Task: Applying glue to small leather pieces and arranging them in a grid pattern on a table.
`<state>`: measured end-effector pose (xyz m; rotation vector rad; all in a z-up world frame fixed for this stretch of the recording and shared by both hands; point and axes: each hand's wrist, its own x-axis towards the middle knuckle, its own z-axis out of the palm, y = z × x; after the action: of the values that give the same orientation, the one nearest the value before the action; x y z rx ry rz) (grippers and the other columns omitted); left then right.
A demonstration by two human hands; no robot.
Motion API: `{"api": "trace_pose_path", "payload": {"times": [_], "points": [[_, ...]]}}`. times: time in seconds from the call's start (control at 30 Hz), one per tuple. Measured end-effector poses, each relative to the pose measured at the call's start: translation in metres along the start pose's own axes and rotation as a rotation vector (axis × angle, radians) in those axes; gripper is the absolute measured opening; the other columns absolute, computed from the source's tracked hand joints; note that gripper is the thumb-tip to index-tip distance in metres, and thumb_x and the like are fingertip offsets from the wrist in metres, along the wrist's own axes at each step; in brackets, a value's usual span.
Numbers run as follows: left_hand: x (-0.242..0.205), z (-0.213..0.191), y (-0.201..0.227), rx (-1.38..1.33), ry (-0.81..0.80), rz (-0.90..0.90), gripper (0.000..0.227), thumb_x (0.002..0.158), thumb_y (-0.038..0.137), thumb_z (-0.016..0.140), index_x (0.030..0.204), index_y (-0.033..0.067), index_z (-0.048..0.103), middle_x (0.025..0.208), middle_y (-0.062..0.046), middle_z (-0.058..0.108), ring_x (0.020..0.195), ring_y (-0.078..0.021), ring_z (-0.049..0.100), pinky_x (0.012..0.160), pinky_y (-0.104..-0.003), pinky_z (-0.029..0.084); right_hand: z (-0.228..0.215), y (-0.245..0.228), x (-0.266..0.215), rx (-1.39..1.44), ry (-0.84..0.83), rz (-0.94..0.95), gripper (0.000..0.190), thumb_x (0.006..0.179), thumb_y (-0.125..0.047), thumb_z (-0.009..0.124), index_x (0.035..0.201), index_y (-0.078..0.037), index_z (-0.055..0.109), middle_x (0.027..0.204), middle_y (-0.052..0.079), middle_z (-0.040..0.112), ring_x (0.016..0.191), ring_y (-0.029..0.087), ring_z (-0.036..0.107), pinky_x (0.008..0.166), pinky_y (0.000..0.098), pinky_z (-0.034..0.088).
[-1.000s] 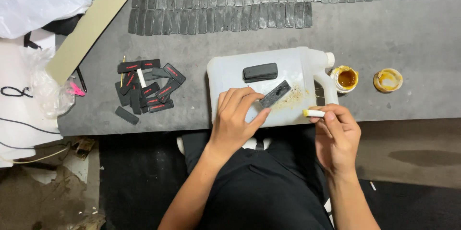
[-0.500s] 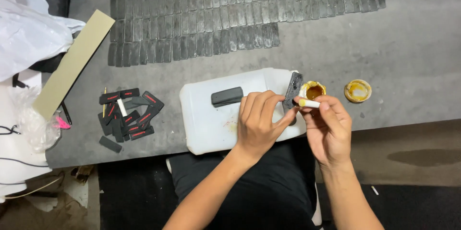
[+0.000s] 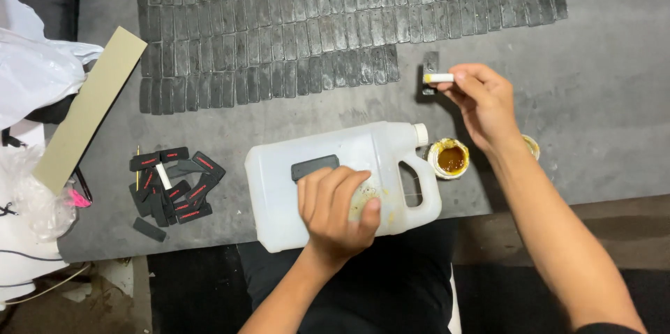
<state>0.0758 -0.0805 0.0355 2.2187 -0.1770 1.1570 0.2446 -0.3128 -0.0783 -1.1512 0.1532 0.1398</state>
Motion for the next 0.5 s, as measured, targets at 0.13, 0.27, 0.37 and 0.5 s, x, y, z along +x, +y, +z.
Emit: {"api": "trace_pose_path", "payload": {"times": [0.13, 0.27, 0.37, 0.5], "points": [[0.006, -0.037, -0.006, 0.033, -0.124, -0.081, 0.033, 0.104, 0.026, 0.047, 0.09, 0.0049, 0.069, 0.087, -0.01, 0.068, 0.077, -0.0278, 0.061, 0.074, -0.039, 0.047, -0.001, 0.008, 0.058, -0.156, -0.07, 0.264, 0.007, 0.098, -0.011, 0.068, 0.101, -0.005, 0.069, 0.09, 0.014, 0.074, 0.092, 0.02, 0.074, 0.096, 0.0287, 0.062], [-0.009, -0.057, -0.023, 0.063, -0.129, -0.094, 0.031, 0.102, 0.026, 0.05, 0.09, 0.0063, 0.07, 0.09, -0.008, 0.066, 0.075, -0.0252, 0.058, 0.076, -0.04, 0.044, 0.004, -0.012, 0.055, -0.179, -0.071, 0.315, 0.008, 0.098, -0.013, 0.068, 0.104, -0.009, 0.071, 0.091, 0.01, 0.074, 0.091, 0.017, 0.074, 0.098, 0.0297, 0.062], [-0.017, -0.063, -0.033, 0.078, -0.084, -0.1, 0.031, 0.102, 0.025, 0.049, 0.09, 0.0054, 0.069, 0.087, -0.008, 0.065, 0.072, -0.0243, 0.057, 0.076, -0.039, 0.043, 0.005, -0.023, 0.045, -0.215, -0.016, 0.328, 0.007, 0.097, -0.013, 0.069, 0.103, -0.009, 0.07, 0.09, 0.01, 0.074, 0.092, 0.017, 0.074, 0.096, 0.0287, 0.063], [-0.022, -0.067, -0.043, 0.113, -0.093, -0.138, 0.033, 0.102, 0.028, 0.048, 0.091, 0.005, 0.069, 0.088, -0.008, 0.066, 0.078, -0.0254, 0.057, 0.08, -0.039, 0.042, 0.005, -0.022, 0.04, -0.14, 0.007, 0.335, 0.008, 0.098, -0.008, 0.065, 0.104, -0.006, 0.068, 0.093, 0.015, 0.074, 0.1, 0.029, 0.076, 0.094, 0.0393, 0.066]]}}
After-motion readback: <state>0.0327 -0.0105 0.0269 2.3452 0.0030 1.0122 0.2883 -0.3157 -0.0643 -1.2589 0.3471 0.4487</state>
